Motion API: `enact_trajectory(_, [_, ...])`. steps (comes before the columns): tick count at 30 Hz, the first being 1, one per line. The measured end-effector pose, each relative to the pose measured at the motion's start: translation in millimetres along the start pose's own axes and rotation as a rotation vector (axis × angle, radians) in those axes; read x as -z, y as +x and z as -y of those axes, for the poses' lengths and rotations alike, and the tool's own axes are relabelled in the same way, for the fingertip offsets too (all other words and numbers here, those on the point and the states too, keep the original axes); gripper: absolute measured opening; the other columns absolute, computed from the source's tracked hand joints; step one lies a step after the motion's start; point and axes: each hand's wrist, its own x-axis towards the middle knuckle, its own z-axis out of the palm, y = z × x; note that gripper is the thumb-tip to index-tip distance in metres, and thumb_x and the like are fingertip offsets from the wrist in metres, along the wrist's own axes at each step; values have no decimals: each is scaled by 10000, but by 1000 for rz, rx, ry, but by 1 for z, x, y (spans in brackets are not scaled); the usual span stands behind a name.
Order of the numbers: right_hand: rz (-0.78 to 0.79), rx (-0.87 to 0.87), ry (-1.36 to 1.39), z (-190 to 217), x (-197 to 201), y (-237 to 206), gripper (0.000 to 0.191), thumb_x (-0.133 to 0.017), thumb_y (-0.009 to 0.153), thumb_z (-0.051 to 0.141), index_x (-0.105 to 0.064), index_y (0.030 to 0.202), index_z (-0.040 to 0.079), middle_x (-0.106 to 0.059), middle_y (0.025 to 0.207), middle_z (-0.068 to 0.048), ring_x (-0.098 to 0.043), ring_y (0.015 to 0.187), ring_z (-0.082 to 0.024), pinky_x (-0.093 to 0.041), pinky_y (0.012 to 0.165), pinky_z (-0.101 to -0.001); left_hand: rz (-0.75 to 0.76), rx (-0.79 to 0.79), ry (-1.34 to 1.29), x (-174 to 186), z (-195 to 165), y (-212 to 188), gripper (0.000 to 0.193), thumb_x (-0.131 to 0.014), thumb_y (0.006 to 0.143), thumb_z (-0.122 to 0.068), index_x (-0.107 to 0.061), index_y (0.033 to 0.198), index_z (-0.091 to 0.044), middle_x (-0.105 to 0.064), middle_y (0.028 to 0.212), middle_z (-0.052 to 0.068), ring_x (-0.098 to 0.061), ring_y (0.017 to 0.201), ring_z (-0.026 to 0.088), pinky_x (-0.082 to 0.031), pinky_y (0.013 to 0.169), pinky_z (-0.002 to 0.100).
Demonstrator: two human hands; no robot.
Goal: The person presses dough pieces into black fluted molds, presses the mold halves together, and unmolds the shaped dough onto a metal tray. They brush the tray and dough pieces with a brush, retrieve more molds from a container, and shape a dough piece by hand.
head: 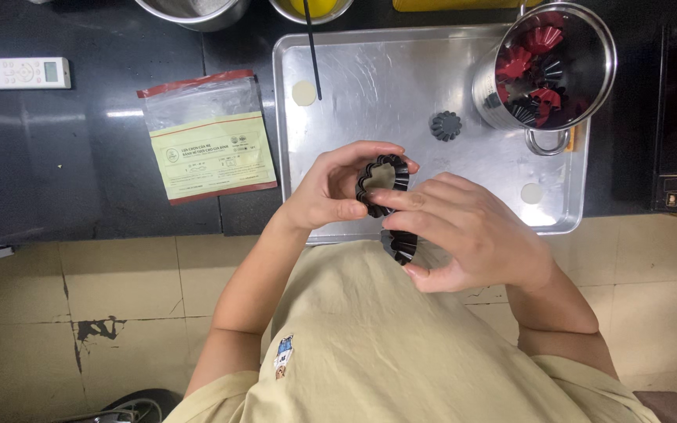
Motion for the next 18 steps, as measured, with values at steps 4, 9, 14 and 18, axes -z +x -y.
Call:
enact_trajectory(4, [-68, -2, 164, -4, 13, -7, 605, -842, 582, 165, -595, 1127, 72, -610, 1355, -174, -690, 1091, -314, -553, 880, -398, 8, -23, -6, 2, 1, -1, 801, -866, 864, -376, -508, 1449, 37, -613, 1350, 233, -621, 1279, 292, -529, 1109, 408])
enact_trajectory(9, [-87, -9, 271, -3, 26, -10, 643, -831, 563, 161, -582, 1141, 33, -591, 1345, -242, -684, 956, -296, -560, 777, -374, 25, -16, -179, 0, -2, -6, 828, -847, 860, -409, -496, 1470, 28, -607, 1335, 243, -656, 1190, 302, -596, 982, 437])
enact_trajectory(14, [-62, -17, 69, 20, 16, -9, 643, -854, 561, 172, -589, 1130, 31, -574, 1396, -232, -652, 870, -300, -520, 755, -392, 16, -63, -33, -3, -8, -5, 776, -866, 882, -339, -476, 1457, 6, -591, 1412, 224, -599, 1319, 284, -505, 1145, 412])
enact_trajectory(18, [-51, -61, -31, 20, 12, -1, 646, -855, 544, 201, -593, 1111, 36, -559, 1420, -211, -642, 845, -294, -502, 755, -398, -11, -78, 26, -13, -7, -4, 770, -883, 891, -266, -480, 1498, -17, -560, 1451, 204, -552, 1383, 265, -445, 1213, 402])
